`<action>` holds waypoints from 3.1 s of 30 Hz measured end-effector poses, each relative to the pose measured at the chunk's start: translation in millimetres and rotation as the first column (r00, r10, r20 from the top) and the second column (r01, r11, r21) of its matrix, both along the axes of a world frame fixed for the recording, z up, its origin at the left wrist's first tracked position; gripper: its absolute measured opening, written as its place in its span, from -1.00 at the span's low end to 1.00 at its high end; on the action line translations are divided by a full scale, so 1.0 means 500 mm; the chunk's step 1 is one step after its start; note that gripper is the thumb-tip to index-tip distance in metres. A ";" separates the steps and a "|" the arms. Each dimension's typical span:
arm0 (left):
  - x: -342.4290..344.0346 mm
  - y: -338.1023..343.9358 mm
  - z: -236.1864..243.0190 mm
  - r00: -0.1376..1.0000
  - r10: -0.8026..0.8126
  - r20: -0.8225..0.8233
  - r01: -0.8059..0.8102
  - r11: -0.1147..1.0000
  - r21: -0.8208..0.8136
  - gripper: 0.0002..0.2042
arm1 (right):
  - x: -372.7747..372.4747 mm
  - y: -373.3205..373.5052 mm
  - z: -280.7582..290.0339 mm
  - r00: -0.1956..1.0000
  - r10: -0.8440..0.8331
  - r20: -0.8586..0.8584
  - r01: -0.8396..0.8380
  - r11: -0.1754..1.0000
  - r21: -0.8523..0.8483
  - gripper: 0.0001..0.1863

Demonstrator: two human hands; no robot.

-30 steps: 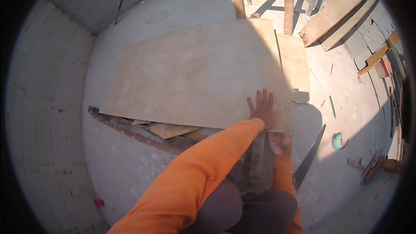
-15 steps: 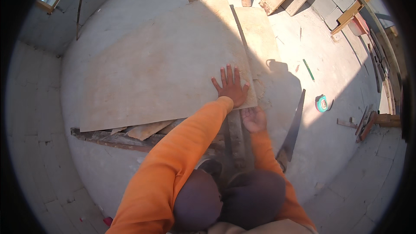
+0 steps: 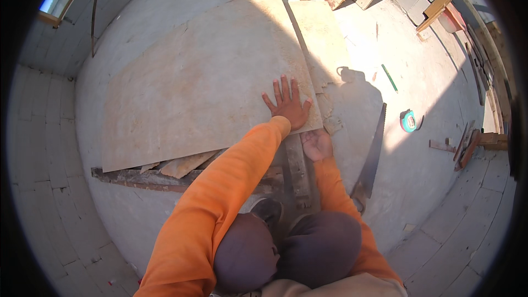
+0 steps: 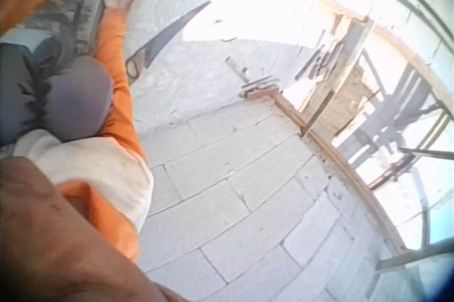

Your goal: The person saws through a sheet of plywood with a handsaw while kneeling on the ground, then picks up and carries the resulting boards through an unfinished building.

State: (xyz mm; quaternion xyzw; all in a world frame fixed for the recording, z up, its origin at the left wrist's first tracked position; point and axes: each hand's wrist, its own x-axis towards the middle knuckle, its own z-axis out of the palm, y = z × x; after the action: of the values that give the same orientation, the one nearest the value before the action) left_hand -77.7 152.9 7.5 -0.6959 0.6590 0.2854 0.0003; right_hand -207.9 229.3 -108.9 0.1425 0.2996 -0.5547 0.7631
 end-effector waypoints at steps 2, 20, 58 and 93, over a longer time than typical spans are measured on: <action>0.001 0.001 -0.002 1.000 0.007 0.001 -0.007 1.000 -0.014 -0.14 | 0.004 -0.004 0.000 1.000 0.021 -0.023 -0.022 0.999 -0.040 -0.69; 0.145 0.095 0.045 0.922 0.074 -0.380 -0.206 0.925 -0.320 -0.38 | -0.071 0.015 0.125 0.938 0.169 -0.303 -0.239 0.948 -0.212 -0.53; 0.464 0.367 -0.042 0.958 0.120 0.259 -0.009 0.919 -0.393 -0.05 | -0.017 0.020 0.154 0.736 0.017 -0.677 -0.064 0.997 -0.044 -0.53; 0.717 0.231 0.671 0.952 0.089 0.292 0.041 0.911 -0.411 -0.43 | 0.150 -0.277 0.995 -0.110 -0.936 -0.334 -0.938 -0.013 0.347 -0.54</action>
State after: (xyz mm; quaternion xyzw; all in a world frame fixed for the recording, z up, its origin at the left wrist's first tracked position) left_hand 281.0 268.3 343.1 -0.7239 0.6876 0.0290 -0.0486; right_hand -133.0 90.6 388.5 -0.9728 0.2020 -0.1114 0.0236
